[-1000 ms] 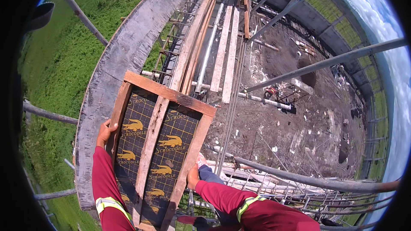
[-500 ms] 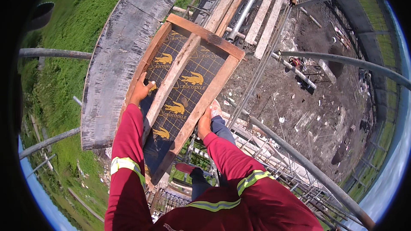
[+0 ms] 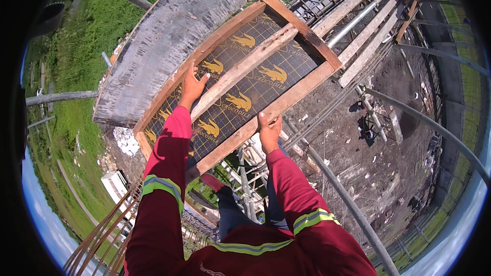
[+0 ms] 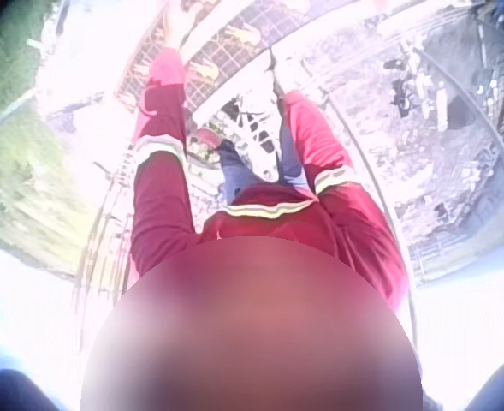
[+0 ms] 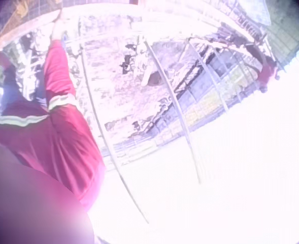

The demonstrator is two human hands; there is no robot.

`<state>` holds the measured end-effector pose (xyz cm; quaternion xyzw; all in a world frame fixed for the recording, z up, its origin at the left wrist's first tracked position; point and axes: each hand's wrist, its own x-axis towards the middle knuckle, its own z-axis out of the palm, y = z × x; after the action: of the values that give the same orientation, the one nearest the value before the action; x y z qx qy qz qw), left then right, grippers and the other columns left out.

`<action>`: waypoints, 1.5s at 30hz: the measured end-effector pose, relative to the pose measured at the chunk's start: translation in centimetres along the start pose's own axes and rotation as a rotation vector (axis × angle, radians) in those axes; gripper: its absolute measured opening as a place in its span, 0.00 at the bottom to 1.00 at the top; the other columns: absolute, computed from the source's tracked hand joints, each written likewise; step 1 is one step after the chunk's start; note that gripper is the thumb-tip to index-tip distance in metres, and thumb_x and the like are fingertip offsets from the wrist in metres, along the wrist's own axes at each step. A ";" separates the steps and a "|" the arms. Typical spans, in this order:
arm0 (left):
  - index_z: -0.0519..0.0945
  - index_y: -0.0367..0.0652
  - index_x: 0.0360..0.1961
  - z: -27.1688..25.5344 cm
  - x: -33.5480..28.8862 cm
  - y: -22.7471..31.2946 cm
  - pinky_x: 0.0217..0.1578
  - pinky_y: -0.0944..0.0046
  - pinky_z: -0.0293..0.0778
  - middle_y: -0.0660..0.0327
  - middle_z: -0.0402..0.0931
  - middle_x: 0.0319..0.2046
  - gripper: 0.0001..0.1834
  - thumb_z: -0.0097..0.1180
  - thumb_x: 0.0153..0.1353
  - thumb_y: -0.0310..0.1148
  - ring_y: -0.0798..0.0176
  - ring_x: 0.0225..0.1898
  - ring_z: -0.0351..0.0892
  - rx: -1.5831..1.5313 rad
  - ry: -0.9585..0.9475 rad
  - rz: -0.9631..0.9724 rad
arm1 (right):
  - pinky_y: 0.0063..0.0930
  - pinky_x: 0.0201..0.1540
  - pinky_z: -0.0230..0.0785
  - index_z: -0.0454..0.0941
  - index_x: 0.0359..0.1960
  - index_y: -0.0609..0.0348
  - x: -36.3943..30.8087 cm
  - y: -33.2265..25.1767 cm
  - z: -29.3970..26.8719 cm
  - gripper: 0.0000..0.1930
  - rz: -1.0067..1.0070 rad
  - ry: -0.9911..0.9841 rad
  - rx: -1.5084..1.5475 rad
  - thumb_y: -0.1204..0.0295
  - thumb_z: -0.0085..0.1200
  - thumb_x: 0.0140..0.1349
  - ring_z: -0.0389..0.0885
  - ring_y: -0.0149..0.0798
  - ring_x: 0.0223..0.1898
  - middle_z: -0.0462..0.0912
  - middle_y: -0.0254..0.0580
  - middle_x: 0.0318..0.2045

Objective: The person lifts and places wooden planks onto a circular scaffolding structure at a construction site. They walk along the scaffolding, reposition planks, and coordinate with another worker to secure the materials in place.

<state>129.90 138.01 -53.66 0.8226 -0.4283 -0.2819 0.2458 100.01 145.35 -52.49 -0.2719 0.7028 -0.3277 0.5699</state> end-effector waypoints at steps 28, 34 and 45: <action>0.72 0.34 0.41 -16.8 -3.7 -5.3 0.41 0.54 0.72 0.44 0.77 0.33 0.24 0.59 0.38 0.29 0.41 0.37 0.77 0.144 -0.258 0.003 | 0.44 0.60 0.62 0.56 0.64 0.59 5.8 5.0 0.1 0.35 0.173 -0.203 0.610 0.47 0.48 0.64 0.64 0.43 0.61 0.63 0.43 0.61; 0.67 0.33 0.37 -16.4 -11.8 0.0 0.38 0.45 0.68 0.39 0.74 0.32 0.24 0.64 0.39 0.30 0.33 0.37 0.73 0.329 -0.257 0.205 | 0.50 0.59 0.61 0.55 0.66 0.54 7.4 8.2 -0.8 0.41 0.316 -0.122 0.621 0.40 0.48 0.60 0.66 0.49 0.59 0.62 0.47 0.63; 0.69 0.30 0.43 -9.2 -21.4 2.5 0.43 0.47 0.69 0.45 0.70 0.36 0.30 0.67 0.44 0.39 0.39 0.42 0.71 0.462 -0.197 0.316 | 0.31 0.49 0.63 0.62 0.60 0.54 2.4 -1.3 -3.3 0.35 0.096 -0.068 0.396 0.40 0.43 0.63 0.70 0.30 0.44 0.74 0.35 0.45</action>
<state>124.54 156.24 -40.05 0.7484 -0.6258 -0.2139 0.0503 96.27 143.22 -52.52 -0.1315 0.6173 -0.4224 0.6505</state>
